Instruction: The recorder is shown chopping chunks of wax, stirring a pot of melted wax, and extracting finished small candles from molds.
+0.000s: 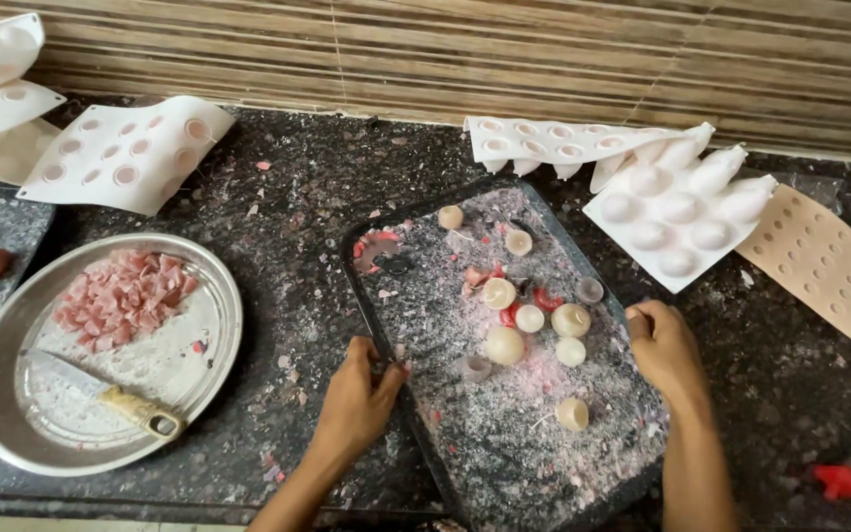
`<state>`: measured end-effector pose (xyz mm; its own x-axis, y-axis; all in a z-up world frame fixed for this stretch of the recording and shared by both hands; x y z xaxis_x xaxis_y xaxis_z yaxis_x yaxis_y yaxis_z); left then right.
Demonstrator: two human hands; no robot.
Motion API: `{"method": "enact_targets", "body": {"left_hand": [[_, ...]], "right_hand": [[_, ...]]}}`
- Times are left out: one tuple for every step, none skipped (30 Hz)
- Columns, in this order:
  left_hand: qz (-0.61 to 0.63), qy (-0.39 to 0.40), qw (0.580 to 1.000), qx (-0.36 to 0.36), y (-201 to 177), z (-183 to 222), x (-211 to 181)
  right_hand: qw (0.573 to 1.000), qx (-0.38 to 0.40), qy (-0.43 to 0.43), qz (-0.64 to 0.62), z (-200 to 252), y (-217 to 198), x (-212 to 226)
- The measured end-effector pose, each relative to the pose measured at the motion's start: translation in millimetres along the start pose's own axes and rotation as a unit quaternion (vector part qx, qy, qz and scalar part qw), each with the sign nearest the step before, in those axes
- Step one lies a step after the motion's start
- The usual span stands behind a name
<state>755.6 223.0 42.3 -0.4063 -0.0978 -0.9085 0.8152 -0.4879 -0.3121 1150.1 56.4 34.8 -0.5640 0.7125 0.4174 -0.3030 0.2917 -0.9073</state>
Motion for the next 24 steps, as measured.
{"method": "enact_targets", "body": {"left_hand": [[-0.010, 0.011, 1.000, -0.005, -3, 2, 3], [-0.020, 0.021, 1.000, -0.010, -5, 4, 6], [-0.019, 0.020, 1.000, -0.010, -8, 8, 5], [-0.013, 0.016, 1.000, 0.003, -10, 13, 5], [-0.007, 0.013, 1.000, 0.016, -11, 16, 5], [-0.006, 0.013, 1.000, 0.016, -15, 20, 6], [-0.001, -0.002, 0.999, 0.032, -17, 24, 8], [0.003, -0.018, 0.999, 0.049, -20, 28, 10], [0.002, -0.019, 0.999, 0.050, -24, 31, 17], [-0.028, 0.000, 0.998, 0.056, -29, 34, 23], [-0.058, 0.019, 0.996, 0.062, -33, 37, 29], [-0.058, 0.018, 0.996, 0.060, -38, 38, 31], [-0.091, 0.059, 0.991, 0.073, -43, 40, 30], [-0.124, 0.100, 0.984, 0.085, -49, 41, 29], [-0.125, 0.098, 0.984, 0.082, -54, 43, 11], [-0.150, 0.092, 0.979, 0.104, -58, 45, -6], [-0.175, 0.085, 0.973, 0.127, -61, 47, -22], [-0.174, 0.082, 0.973, 0.124, -61, 41, -30], [-0.194, 0.149, 0.963, 0.112, -60, 36, -42], [-0.214, 0.216, 0.947, 0.099, -59, 31, -54], [-0.213, 0.214, 0.948, 0.097, -52, 17, -58], [-0.275, 0.203, 0.933, 0.112, -41, 2, -60], [-0.336, 0.190, 0.914, 0.125, -31, -12, -62], [-0.335, 0.192, 0.914, 0.127, -28, -29, -65]], "right_hand": [[0.999, -0.033, -0.037, 0.006, -2, 4, 0], [0.995, -0.065, -0.073, 0.012, -3, 8, -1], [0.995, -0.064, -0.073, 0.014, -6, 16, -2], [0.992, -0.076, -0.097, 0.012, -10, 21, -1], [0.989, -0.088, -0.122, 0.011, -15, 27, 0], [0.989, -0.088, -0.122, 0.011, -17, 27, 10], [0.987, -0.081, -0.137, 0.005, -20, 27, 21], [0.986, -0.073, -0.150, -0.002, -21, 29, 31], [0.986, -0.072, -0.149, -0.002, -27, 32, 37], [0.977, -0.086, -0.193, -0.003, -32, 35, 47], [0.966, -0.099, -0.237, -0.005, -37, 38, 57], [0.966, -0.097, -0.238, -0.006, -37, 36, 69], [0.962, -0.103, -0.251, 0.005, -36, 34, 82], [0.958, -0.108, -0.266, 0.015, -36, 32, 98], [0.957, -0.106, -0.268, 0.013, -25, 22, 110], [0.957, -0.091, -0.277, 0.005, -15, 12, 124], [0.955, -0.075, -0.286, -0.003, -6, 3, 137], [0.955, -0.072, -0.289, -0.004, 6, -5, 143], [0.960, 0.004, -0.279, -0.001, 16, -8, 148], [0.960, 0.079, -0.267, 0.002, 27, -11, 152], [0.960, 0.081, -0.269, 0.003, 36, -10, 165], [0.952, 0.176, -0.251, 0.012, 46, -2, 174], [0.935, 0.269, -0.229, 0.023, 57, 5, 183], [0.936, 0.269, -0.227, 0.023, 59, 12, 189]]}}
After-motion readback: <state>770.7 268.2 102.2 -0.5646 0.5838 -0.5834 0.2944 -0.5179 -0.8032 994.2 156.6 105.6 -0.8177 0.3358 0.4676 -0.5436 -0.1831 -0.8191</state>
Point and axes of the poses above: each hand's wrist, its own z-axis away from the middle knuckle, its own y-axis out of the palm, x = y × z, the point moved 4 cm from there along -z, towards the middle knuckle, and after that the axes turned 10 degrees about z, right-handed, at the moved point
